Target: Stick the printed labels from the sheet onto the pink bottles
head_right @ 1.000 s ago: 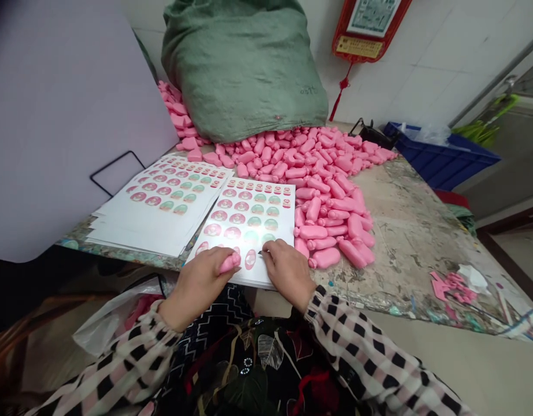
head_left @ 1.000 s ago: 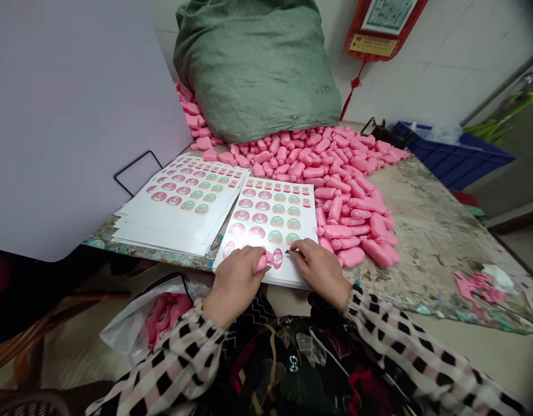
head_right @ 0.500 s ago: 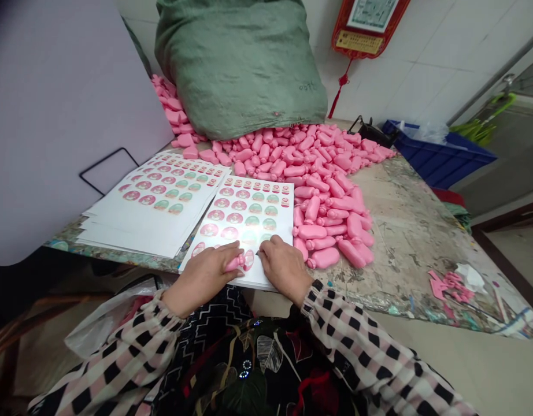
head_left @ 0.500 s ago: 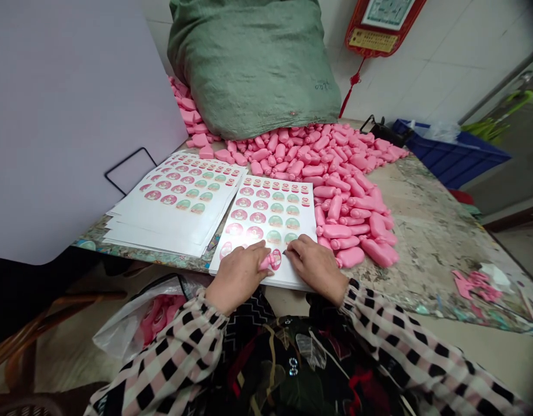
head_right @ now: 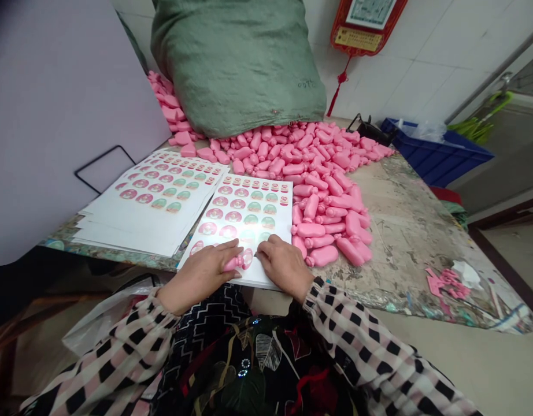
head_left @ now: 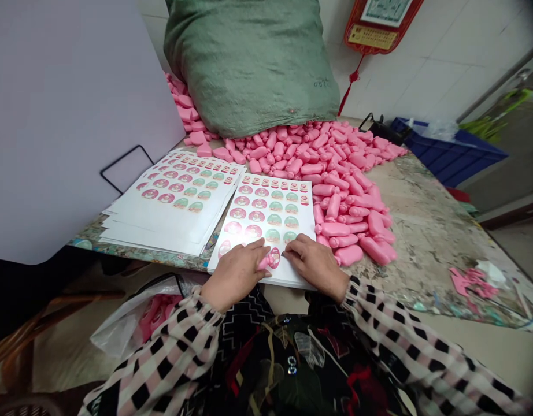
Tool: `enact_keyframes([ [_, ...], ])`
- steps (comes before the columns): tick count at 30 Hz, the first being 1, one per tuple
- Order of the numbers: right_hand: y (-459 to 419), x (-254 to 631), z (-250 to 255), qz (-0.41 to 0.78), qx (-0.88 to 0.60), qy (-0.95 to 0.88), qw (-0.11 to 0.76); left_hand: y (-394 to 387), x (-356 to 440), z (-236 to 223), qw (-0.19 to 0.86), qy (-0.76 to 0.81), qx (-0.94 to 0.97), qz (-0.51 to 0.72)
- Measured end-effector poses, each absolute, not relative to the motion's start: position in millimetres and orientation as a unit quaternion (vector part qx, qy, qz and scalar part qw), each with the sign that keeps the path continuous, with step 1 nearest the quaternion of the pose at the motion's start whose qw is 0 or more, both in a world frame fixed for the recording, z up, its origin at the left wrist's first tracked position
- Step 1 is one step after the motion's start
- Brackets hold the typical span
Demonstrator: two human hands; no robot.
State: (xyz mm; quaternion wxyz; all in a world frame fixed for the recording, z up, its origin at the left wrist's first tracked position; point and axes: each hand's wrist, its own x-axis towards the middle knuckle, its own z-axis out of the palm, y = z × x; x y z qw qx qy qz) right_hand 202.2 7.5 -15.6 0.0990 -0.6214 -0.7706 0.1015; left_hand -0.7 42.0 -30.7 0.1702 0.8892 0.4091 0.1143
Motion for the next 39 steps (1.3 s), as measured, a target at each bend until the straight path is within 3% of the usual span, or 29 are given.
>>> enact_keyframes([
  [9,-8.6,184.9,-33.8,0.114,-0.711,-0.673,0.171,40.8,-0.6,-33.0,0.158,0.407,0.894,0.101],
  [39,-11.5,182.6,-28.6,0.171,-0.71,-0.661,0.17,35.8,-2.1,-28.0,0.149,0.384,0.907,0.084],
])
